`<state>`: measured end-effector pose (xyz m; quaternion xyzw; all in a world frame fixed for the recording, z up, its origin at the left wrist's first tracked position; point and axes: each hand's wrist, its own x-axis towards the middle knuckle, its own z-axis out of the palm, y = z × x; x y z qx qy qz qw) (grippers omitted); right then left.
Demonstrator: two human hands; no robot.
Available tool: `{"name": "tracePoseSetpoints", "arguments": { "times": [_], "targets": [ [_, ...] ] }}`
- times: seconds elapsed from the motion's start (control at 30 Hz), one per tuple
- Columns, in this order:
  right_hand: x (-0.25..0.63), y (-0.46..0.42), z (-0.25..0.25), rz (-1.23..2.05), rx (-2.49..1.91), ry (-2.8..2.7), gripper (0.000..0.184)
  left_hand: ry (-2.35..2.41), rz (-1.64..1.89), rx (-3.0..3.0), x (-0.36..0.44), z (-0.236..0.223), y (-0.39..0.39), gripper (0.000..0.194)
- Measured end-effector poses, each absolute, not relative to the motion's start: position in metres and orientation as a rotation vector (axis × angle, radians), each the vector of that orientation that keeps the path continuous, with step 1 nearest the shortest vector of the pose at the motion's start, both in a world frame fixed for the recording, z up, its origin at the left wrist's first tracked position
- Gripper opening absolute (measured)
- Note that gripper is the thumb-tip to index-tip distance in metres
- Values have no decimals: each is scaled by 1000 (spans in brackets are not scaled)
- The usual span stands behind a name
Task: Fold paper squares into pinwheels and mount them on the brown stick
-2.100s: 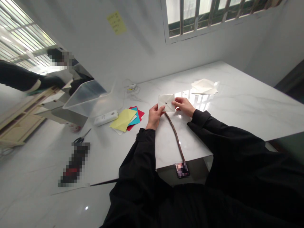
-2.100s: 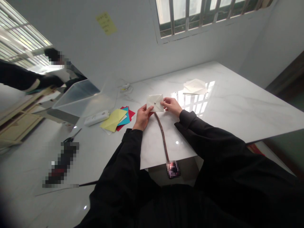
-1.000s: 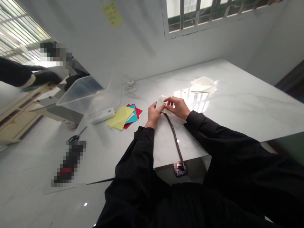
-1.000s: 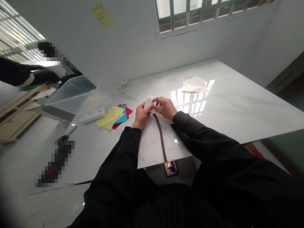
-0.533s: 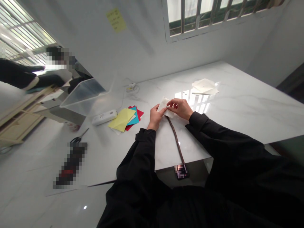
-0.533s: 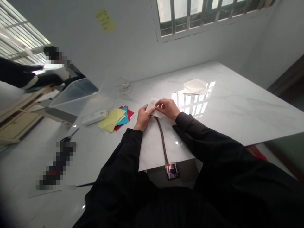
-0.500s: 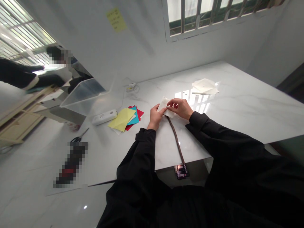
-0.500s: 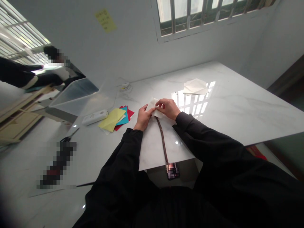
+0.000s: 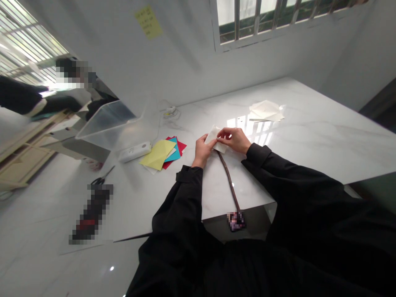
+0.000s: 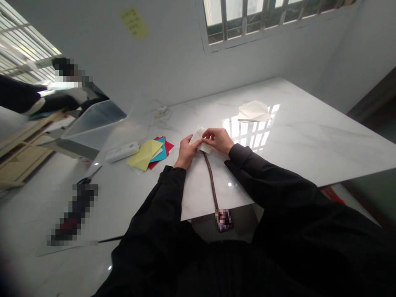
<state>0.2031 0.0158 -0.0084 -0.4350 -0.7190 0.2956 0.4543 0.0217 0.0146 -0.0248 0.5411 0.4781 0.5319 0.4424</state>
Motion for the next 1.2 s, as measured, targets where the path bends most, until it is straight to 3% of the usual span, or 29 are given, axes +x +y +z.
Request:
{"name": "tracePoseSetpoints", "arguments": {
  "times": [0.33, 0.7, 0.9, 1.1, 1.2],
  "targets": [
    [205, 20, -10, 774, -1105, -1735, 11, 1208, 1316, 1403, 21, -27, 16, 31],
    [214, 28, -9, 1196, -1118, -1523, 23, 1247, 1324, 1389, 23, -26, 14, 34],
    [250, 49, -17, 513, -1395, -1633, 6, 1201, 1405, 1144, 21, -26, 16, 43],
    [278, 72, -35, 107, -1671, -1782, 22, 1087, 1399, 949, 17, -19, 12, 65],
    [284, 80, -37, 12, -1731, -1868, 27, 1074, 1411, 938, 17, -18, 12, 56]
  ]
}}
